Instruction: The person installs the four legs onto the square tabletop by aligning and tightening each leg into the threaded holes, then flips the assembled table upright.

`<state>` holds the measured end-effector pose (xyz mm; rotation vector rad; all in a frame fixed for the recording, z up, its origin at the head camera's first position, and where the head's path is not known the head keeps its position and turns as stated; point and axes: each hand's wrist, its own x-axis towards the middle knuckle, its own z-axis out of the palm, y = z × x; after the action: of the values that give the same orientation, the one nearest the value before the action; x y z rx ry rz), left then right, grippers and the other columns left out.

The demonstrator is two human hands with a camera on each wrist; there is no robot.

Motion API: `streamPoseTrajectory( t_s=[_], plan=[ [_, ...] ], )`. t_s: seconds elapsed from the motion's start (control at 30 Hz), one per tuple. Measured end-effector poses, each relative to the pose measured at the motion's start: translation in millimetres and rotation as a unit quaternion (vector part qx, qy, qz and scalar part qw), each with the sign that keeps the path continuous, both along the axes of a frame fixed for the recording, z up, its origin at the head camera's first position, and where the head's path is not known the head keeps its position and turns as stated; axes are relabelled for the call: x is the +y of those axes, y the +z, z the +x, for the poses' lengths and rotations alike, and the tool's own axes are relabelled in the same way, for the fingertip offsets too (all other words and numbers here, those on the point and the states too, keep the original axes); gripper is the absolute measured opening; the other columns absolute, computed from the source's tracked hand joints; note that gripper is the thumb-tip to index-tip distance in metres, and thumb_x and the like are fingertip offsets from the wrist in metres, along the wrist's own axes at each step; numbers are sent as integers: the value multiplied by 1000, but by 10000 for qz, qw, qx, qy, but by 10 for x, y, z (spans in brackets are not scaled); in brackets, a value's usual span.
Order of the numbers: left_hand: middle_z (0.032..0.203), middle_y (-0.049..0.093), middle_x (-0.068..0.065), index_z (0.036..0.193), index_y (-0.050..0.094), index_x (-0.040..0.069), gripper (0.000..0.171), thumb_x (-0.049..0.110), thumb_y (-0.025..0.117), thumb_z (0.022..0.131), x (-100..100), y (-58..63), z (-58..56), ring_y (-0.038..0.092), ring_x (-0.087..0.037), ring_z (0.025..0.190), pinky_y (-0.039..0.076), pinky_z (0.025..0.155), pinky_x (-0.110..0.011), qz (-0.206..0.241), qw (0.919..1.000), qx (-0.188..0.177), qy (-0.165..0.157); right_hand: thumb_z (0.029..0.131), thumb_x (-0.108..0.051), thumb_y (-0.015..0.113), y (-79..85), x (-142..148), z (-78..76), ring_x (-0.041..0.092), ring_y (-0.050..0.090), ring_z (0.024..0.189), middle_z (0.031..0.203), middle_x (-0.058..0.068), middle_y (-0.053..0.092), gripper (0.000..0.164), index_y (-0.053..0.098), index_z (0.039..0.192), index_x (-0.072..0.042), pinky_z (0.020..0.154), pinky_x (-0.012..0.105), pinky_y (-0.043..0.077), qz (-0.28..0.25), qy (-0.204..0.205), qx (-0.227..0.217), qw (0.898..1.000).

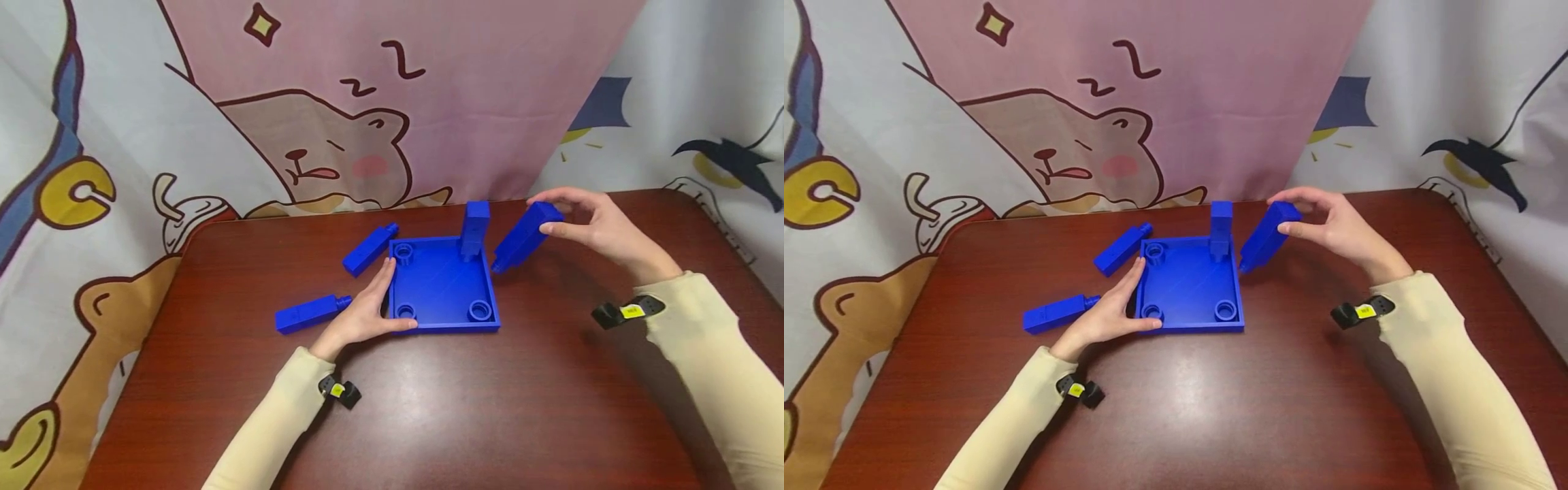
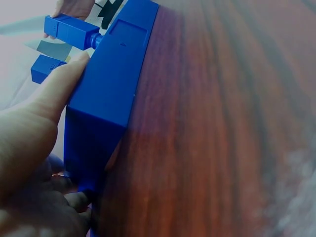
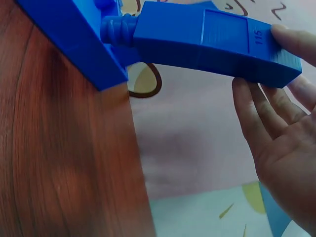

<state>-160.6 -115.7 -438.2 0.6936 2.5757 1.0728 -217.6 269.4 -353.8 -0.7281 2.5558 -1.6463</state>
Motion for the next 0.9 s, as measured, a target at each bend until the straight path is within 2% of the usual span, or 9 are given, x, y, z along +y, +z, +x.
streamPoseTrajectory(
  t_s=[0.27,0.57,0.73,0.9],
  plan=[
    [161,-4,-6,155,-1,9,112,40,78,81,-19,-13,4,4,-20,145,16,114,-44,20,10000,-84,34,87,2,68,36,-183,68,14,63,101,120,3,65,40,61,126,-3,80,20,50,161,281,109,9994],
    [161,-6,-4,155,-2,10,113,41,78,81,21,-16,-22,2,-18,145,16,114,-43,20,9999,-109,-22,85,4,69,44,-390,111,15,63,102,118,4,65,42,61,126,-4,82,21,49,112,560,298,9979],
    [160,-6,-4,155,-2,10,114,40,78,81,27,11,-19,2,-18,145,16,114,-41,-26,9999,-139,-19,85,6,69,10,-523,94,14,61,106,122,6,63,44,61,127,-4,84,21,49,42,675,489,9965],
    [160,-5,-7,155,-1,8,114,39,79,80,7,19,-8,3,-20,145,16,114,-41,-38,9999,-99,26,86,4,69,-11,-685,56,15,62,107,124,8,62,44,60,128,-5,85,23,50,-134,819,414,9957]
  ],
)
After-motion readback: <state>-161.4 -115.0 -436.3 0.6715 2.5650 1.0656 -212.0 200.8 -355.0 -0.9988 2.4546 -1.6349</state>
